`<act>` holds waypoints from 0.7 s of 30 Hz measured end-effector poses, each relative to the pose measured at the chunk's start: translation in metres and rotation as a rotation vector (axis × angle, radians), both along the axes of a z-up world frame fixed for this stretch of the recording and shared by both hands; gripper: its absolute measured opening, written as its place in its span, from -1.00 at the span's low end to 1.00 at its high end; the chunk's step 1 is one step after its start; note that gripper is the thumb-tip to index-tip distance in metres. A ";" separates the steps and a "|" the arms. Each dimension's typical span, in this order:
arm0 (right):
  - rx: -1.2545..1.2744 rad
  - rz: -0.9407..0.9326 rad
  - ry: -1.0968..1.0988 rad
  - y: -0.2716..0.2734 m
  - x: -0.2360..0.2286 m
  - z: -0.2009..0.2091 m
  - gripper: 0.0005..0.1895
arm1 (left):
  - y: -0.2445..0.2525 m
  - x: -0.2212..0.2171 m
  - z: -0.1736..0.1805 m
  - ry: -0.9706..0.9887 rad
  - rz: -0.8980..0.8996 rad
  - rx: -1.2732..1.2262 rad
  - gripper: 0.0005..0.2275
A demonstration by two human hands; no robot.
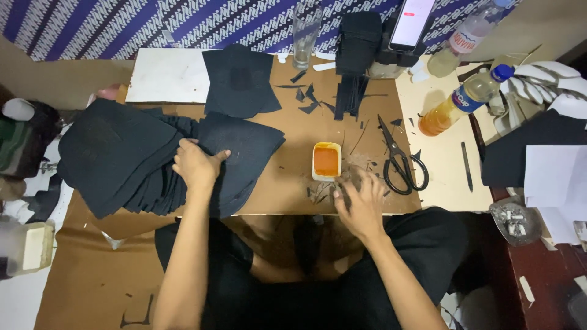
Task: Applying adhesive to pre-cut leather components for assembly in a workshop environment.
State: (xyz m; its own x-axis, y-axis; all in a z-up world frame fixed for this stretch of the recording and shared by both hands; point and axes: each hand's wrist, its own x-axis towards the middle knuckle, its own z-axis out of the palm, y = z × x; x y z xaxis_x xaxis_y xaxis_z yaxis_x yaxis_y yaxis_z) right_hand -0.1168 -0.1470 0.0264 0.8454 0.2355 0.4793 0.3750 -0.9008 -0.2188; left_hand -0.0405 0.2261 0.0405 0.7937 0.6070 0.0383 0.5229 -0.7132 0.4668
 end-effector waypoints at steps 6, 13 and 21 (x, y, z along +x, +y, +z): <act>0.048 -0.018 0.007 -0.001 -0.003 -0.004 -0.75 | 0.005 0.004 0.011 -0.194 -0.037 -0.642 -0.61; 0.040 -0.033 0.015 -0.006 -0.003 -0.015 -0.74 | -0.033 -0.058 0.119 -0.581 0.045 -1.720 -0.93; 0.070 -0.051 0.046 0.000 -0.002 0.006 -0.71 | -0.034 -0.090 0.074 -0.526 -0.231 -1.890 -0.71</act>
